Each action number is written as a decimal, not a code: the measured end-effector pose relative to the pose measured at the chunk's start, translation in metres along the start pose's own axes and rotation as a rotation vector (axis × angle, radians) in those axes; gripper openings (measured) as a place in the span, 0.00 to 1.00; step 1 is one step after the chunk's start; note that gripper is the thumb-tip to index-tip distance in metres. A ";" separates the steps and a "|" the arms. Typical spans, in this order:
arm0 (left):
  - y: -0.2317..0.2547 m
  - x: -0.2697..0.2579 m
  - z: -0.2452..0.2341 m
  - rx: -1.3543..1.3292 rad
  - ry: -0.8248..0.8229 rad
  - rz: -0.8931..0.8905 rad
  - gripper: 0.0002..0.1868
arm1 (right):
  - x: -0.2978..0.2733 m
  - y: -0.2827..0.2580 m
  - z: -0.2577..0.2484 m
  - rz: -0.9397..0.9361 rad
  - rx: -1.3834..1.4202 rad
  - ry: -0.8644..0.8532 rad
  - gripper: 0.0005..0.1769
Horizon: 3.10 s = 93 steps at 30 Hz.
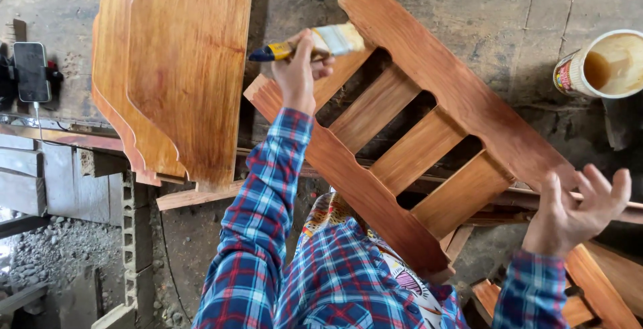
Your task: The person applies a liquid finish to a wooden chair back using a brush. They dip the brush into a container of finish and then spread it across the surface of the chair back, covering the slats and frame.
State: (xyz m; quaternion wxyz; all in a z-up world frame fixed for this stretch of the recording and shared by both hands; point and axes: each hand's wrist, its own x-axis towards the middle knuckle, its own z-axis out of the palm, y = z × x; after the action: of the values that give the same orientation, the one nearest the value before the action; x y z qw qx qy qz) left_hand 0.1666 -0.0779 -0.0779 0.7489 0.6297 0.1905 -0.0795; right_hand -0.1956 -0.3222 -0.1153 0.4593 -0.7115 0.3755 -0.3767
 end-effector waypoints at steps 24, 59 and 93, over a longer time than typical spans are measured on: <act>-0.009 0.023 0.008 -0.070 0.098 -0.017 0.13 | -0.061 0.016 -0.042 0.095 -0.187 0.169 0.22; -0.010 -0.035 -0.010 0.002 -0.243 -0.086 0.15 | -0.177 -0.028 -0.023 0.219 -0.493 -0.584 0.39; -0.023 -0.020 0.026 -0.044 0.098 -0.019 0.13 | -0.162 -0.044 -0.007 0.421 -0.288 -0.287 0.27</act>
State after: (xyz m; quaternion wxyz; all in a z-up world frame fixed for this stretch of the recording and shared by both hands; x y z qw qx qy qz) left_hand 0.1449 -0.1098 -0.0878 0.7517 0.6143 0.2344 -0.0515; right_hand -0.2639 -0.1691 -0.1033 0.4700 -0.7217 0.4958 -0.1115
